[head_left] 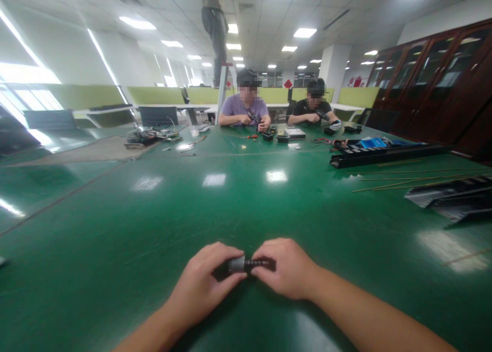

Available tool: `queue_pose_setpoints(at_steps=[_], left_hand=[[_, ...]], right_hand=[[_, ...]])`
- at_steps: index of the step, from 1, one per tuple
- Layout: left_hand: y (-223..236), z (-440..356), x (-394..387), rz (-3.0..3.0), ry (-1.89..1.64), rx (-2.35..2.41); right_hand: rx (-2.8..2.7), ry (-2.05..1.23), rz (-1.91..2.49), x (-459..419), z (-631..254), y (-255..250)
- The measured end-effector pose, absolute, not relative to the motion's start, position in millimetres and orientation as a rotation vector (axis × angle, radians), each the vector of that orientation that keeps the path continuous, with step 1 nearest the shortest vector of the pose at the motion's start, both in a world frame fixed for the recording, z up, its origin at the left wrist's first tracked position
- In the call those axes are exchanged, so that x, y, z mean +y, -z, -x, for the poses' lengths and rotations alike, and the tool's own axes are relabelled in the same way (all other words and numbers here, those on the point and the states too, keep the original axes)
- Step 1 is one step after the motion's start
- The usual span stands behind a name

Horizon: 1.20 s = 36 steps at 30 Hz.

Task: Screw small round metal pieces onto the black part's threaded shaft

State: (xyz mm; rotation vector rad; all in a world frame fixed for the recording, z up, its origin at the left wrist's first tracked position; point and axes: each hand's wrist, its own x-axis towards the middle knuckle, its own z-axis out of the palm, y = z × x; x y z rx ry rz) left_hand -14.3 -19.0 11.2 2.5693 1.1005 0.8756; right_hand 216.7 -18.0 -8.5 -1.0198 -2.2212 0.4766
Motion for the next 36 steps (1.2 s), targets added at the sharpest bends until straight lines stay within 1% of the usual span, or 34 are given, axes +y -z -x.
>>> queue_pose_setpoints(at_steps=[36], left_hand=[[-4.3, 20.5, -16.1, -2.555, -0.883, 1.139]], right_hand=[[-2.215, -0.454, 1.083, -18.5, -217.8, 4.4]])
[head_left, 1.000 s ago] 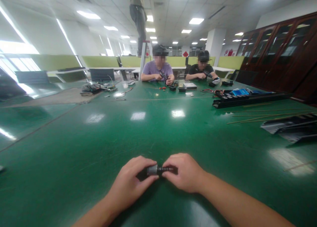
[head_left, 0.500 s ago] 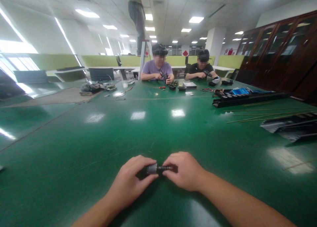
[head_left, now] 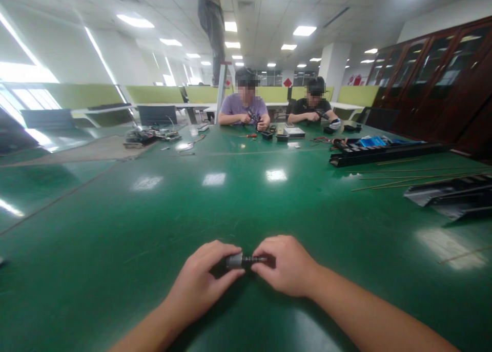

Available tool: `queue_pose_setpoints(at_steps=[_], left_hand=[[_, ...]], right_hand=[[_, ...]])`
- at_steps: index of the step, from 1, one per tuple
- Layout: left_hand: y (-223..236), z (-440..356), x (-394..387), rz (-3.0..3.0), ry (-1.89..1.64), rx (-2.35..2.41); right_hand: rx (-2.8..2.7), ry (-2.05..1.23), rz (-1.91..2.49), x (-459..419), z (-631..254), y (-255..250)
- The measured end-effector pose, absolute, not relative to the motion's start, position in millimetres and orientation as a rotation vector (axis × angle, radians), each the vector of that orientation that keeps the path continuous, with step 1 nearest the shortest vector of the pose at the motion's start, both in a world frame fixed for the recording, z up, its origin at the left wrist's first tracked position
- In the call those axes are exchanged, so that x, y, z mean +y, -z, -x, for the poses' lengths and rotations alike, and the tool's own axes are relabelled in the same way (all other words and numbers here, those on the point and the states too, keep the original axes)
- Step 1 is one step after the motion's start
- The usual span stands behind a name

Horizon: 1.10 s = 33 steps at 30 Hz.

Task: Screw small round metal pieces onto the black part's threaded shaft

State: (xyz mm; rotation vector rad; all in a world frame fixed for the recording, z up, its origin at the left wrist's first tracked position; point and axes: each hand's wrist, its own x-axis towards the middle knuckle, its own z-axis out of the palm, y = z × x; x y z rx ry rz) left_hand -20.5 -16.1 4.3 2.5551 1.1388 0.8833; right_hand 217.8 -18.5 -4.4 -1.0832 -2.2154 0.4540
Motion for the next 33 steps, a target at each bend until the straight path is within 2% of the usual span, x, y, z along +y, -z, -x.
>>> queue_pose_setpoints(at_steps=[17, 33], left_hand=[[-2.0, 19.8, -14.0, -2.557, -0.896, 1.148], [-4.6, 21.7, -13.8, -2.577, -0.938, 1.171]], right_hand=[[-2.124, -0.608, 1.159, -19.9, -217.2, 1.6], [-2.072, -0.621, 1.15, -19.0, -219.1, 0.3]])
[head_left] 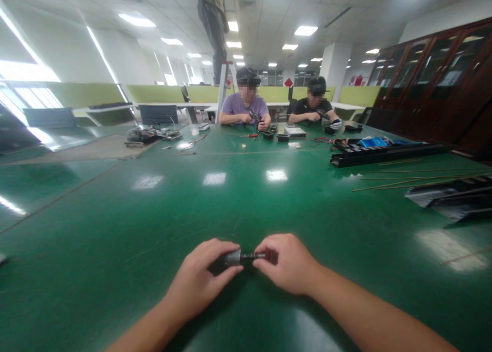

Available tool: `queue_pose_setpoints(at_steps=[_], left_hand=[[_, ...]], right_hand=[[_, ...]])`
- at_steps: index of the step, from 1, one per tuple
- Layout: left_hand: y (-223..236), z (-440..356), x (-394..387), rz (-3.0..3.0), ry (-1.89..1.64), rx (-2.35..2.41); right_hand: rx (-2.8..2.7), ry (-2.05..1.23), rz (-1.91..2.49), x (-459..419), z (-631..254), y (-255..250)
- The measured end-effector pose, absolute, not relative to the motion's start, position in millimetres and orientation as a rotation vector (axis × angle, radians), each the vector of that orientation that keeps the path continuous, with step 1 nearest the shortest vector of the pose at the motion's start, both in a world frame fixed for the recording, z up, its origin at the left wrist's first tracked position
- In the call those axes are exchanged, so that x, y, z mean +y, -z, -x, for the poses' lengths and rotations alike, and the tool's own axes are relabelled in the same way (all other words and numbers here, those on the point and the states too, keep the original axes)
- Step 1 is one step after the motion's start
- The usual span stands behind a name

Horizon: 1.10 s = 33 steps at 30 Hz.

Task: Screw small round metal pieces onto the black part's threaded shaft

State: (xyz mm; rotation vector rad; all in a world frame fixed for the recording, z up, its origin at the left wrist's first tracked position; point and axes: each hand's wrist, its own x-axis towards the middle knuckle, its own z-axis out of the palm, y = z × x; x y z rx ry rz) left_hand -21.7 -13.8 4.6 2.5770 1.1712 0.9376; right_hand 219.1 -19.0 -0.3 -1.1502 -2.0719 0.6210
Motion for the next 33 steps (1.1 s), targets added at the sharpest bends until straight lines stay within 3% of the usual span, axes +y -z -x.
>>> queue_pose_setpoints(at_steps=[33], left_hand=[[-13.7, 20.2, -14.3, -2.572, -0.929, 1.205]], right_hand=[[-2.081, -0.529, 1.166, -19.7, -220.3, -1.1]])
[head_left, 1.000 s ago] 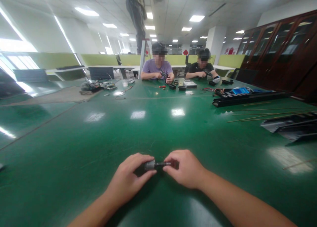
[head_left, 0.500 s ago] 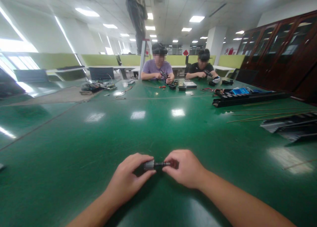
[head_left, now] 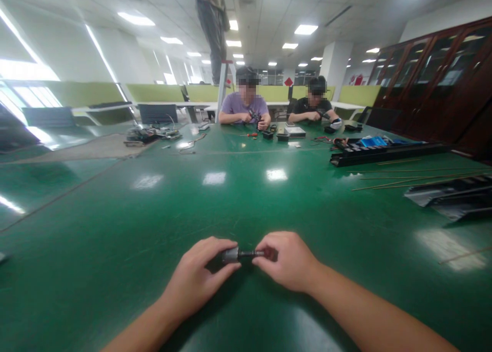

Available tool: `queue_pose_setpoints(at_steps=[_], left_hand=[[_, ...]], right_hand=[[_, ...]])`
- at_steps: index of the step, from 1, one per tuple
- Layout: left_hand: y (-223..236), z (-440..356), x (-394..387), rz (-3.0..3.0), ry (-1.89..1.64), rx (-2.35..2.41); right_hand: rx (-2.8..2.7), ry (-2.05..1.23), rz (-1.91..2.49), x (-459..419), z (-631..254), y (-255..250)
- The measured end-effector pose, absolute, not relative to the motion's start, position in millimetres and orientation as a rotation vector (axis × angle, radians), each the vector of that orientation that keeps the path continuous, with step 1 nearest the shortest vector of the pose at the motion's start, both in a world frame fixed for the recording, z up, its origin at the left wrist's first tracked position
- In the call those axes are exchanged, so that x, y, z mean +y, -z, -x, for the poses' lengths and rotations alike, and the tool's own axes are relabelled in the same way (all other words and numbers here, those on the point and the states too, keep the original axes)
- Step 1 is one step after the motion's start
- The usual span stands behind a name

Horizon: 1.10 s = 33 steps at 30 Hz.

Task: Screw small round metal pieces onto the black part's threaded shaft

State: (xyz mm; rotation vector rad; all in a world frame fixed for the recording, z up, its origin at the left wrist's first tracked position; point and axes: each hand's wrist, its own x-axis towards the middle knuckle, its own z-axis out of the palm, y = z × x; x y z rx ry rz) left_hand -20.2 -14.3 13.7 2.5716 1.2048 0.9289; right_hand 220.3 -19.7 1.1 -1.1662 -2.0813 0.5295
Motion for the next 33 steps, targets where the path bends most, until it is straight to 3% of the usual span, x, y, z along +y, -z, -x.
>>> queue_pose_setpoints(at_steps=[33], left_hand=[[-13.0, 25.6, -11.4, -2.561, -0.934, 1.231]], right_hand=[[-2.101, -0.517, 1.157, -17.6, -223.5, -2.3]])
